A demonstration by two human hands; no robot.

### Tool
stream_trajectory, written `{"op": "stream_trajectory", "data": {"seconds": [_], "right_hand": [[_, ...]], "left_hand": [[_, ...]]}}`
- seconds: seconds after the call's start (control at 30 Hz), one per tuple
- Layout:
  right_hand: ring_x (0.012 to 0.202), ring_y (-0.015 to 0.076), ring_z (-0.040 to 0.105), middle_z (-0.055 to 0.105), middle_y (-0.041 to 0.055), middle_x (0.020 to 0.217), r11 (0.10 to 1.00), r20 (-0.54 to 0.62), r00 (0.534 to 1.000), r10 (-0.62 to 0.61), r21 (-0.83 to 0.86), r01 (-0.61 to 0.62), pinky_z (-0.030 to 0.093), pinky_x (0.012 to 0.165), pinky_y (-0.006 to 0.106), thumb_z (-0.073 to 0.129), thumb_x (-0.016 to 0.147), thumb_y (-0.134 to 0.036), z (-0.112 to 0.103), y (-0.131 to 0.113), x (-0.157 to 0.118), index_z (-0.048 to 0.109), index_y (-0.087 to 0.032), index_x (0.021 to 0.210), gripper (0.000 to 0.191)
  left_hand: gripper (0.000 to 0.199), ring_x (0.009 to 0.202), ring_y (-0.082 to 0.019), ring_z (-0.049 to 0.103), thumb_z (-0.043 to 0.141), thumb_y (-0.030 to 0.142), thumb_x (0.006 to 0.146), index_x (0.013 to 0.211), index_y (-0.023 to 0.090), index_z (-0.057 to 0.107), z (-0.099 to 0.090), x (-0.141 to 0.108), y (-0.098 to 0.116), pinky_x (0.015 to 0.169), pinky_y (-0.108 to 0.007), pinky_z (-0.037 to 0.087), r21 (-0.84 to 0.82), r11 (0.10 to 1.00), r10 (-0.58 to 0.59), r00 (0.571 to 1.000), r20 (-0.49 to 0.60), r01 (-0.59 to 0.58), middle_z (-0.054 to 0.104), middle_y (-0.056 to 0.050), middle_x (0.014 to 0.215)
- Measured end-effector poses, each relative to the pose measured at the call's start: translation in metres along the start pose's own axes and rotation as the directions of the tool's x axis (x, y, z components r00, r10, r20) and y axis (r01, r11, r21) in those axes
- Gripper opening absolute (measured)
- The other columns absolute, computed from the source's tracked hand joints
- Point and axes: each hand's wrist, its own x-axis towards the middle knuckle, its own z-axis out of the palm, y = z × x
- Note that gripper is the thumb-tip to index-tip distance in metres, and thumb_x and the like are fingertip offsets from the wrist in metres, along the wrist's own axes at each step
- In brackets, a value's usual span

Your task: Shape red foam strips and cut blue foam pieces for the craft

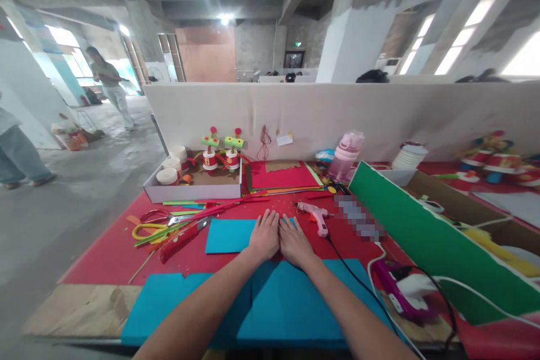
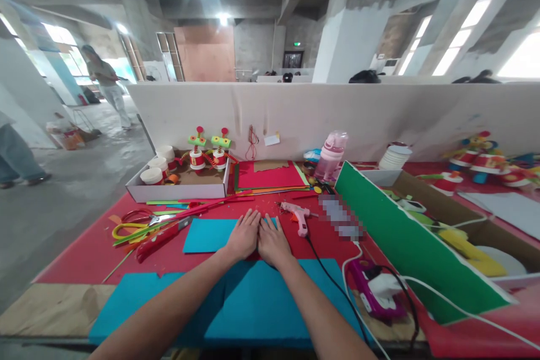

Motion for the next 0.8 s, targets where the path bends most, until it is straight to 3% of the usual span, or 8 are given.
{"op": "stream_trajectory", "data": {"seconds": [0.13, 0.2, 0.43, 0.63, 0.8], "right_hand": [[0.142, 0.0262, 0.021, 0.029, 0.0052, 0.153, 1.0, -0.015, 1.0, -0.002, 0.002, 0.002, 0.011, 0.115, 0.05, 0.026, 0.096, -0.03, 0.002, 0.001, 0.0, 0.029, -0.017, 0.148, 0.054], [0.143, 0.0262, 0.019, 0.024, 0.0024, 0.155, 1.0, -0.014, 1.0, 0.01, 0.01, -0.01, 0.012, 0.115, 0.05, 0.025, 0.096, -0.035, 0.003, 0.002, 0.001, 0.024, -0.019, 0.149, 0.055], [0.143, 0.0262, 0.018, 0.022, 0.002, 0.155, 0.999, -0.011, 1.0, 0.027, 0.018, -0.027, 0.01, 0.115, 0.049, 0.02, 0.097, -0.044, 0.005, 0.002, 0.001, 0.02, -0.022, 0.15, 0.058], [0.143, 0.0281, 0.017, 0.021, 0.0041, 0.155, 0.999, 0.001, 1.0, 0.027, 0.035, -0.027, 0.008, 0.115, 0.049, 0.016, 0.094, -0.058, 0.001, 0.001, 0.0, 0.02, -0.02, 0.151, 0.068], [0.144, 0.0289, 0.015, 0.02, 0.0056, 0.156, 0.996, 0.05, 0.997, 0.058, 0.062, -0.061, 0.007, 0.115, 0.05, 0.019, 0.094, -0.057, -0.007, -0.001, 0.001, 0.023, -0.018, 0.15, 0.069]], "left_hand": [[0.058, 0.141, -0.025, 0.027, 0.025, 0.042, 0.096, 0.145, 0.012, 0.035, 0.006, -0.007, -0.01, 0.115, -0.046, 0.022, 0.022, 0.999, -0.045, 0.995, -0.09, 0.048, 0.036, -0.011, 0.149], [0.062, 0.141, -0.027, 0.025, 0.026, 0.048, 0.095, 0.145, 0.013, 0.034, 0.005, -0.016, -0.022, 0.115, -0.049, 0.022, 0.04, 0.999, -0.022, 0.996, -0.081, 0.025, 0.035, -0.011, 0.15], [0.057, 0.141, -0.026, 0.025, 0.027, 0.042, 0.096, 0.146, 0.015, 0.033, -0.003, -0.045, -0.059, 0.114, -0.047, 0.022, 0.103, 0.995, -0.005, 0.996, -0.086, 0.014, 0.034, -0.008, 0.15], [0.056, 0.14, -0.025, 0.028, 0.027, 0.041, 0.096, 0.146, 0.017, 0.033, -0.012, -0.083, -0.1, 0.113, -0.044, 0.024, 0.153, 0.988, 0.0, 0.991, -0.134, 0.021, 0.034, -0.008, 0.151], [0.056, 0.14, -0.024, 0.029, 0.028, 0.04, 0.096, 0.145, 0.015, 0.034, -0.016, -0.109, -0.125, 0.114, -0.043, 0.023, 0.198, 0.98, 0.024, 0.987, -0.158, 0.008, 0.036, -0.008, 0.15]]}}
